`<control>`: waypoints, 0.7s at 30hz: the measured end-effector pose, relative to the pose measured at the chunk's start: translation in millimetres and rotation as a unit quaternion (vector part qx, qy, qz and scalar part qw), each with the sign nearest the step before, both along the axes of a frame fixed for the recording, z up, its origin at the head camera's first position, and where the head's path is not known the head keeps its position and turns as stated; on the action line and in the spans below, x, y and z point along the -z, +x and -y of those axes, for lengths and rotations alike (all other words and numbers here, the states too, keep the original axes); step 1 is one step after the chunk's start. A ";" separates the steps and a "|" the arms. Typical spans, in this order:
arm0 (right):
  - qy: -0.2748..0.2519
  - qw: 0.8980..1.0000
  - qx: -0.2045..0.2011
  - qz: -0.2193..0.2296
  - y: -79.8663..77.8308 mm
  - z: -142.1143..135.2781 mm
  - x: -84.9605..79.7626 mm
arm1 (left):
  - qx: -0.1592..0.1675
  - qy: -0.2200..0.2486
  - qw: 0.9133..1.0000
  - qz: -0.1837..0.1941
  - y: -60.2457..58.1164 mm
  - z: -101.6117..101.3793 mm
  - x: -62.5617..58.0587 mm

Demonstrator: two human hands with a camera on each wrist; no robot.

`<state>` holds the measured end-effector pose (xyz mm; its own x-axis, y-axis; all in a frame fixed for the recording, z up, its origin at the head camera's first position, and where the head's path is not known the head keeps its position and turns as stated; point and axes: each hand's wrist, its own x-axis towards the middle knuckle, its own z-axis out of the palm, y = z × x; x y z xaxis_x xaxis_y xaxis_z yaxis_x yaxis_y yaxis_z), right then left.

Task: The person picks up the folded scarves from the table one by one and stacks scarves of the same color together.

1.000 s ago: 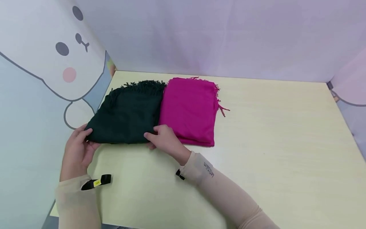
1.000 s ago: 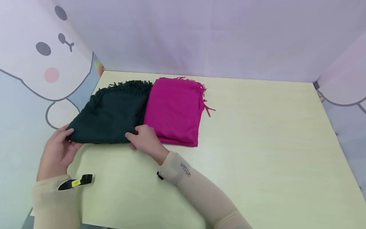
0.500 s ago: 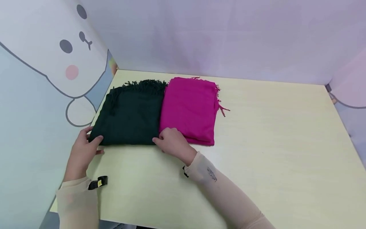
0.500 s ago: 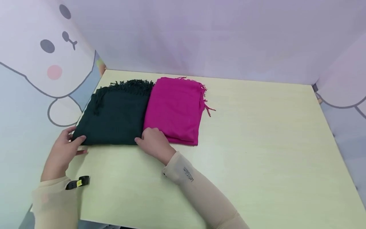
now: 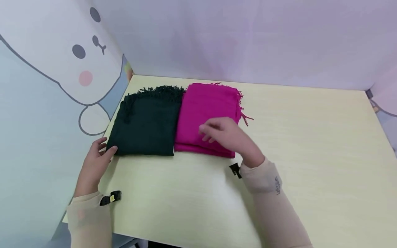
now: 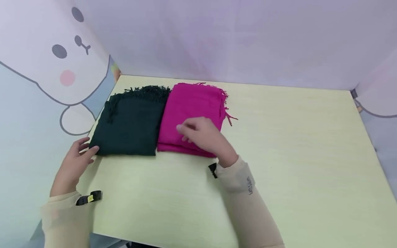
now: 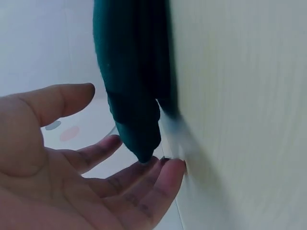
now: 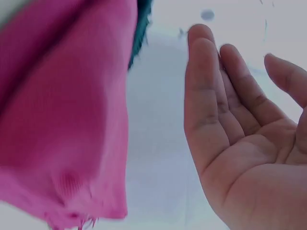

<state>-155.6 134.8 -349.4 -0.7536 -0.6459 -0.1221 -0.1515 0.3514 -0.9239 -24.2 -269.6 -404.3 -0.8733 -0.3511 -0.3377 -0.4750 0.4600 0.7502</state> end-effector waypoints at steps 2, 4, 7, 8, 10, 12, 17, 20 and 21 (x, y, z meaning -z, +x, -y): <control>-0.016 1.000 0.021 0.006 -5.2 -6.8 -3.0 | -0.006 0.001 1.000 -0.001 -0.5 2.8 1.8; -0.022 0.999 0.037 0.008 -9.6 -11.2 -5.5 | -0.017 0.007 1.000 0.002 -1.6 4.9 4.2; -0.026 0.998 0.053 0.002 -14.2 -15.0 -9.4 | -0.034 0.025 0.999 0.017 -3.5 8.5 7.8; -0.029 0.998 0.056 -0.001 -15.1 -15.7 -11.0 | -0.037 0.034 0.998 0.023 -4.3 10.1 8.9; -0.031 0.998 0.063 -0.006 -15.6 -17.7 -13.8 | -0.040 0.054 0.997 0.030 -6.8 14.1 10.3; -0.031 0.997 0.071 -0.008 -15.2 -20.3 -15.9 | -0.032 0.065 0.997 0.035 -10.6 19.1 10.8; -0.023 0.995 0.100 -0.016 -12.2 -28.2 -20.9 | -0.056 0.204 0.977 0.004 -20.5 29.4 9.1; -0.019 0.994 0.109 -0.021 -11.3 -31.2 -22.5 | -0.105 0.394 0.912 -0.050 -20.8 34.5 7.2; -0.018 0.994 0.109 -0.023 -11.1 -31.8 -23.3 | -0.114 0.451 0.882 -0.070 -20.3 35.6 6.9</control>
<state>-166.7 166.6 -326.2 -0.8806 -0.4695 -0.0637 -0.1179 0.3475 -0.9302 -44.5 -305.2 -411.2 -0.8697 -0.1659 -0.4648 -0.3524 -0.4506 0.8202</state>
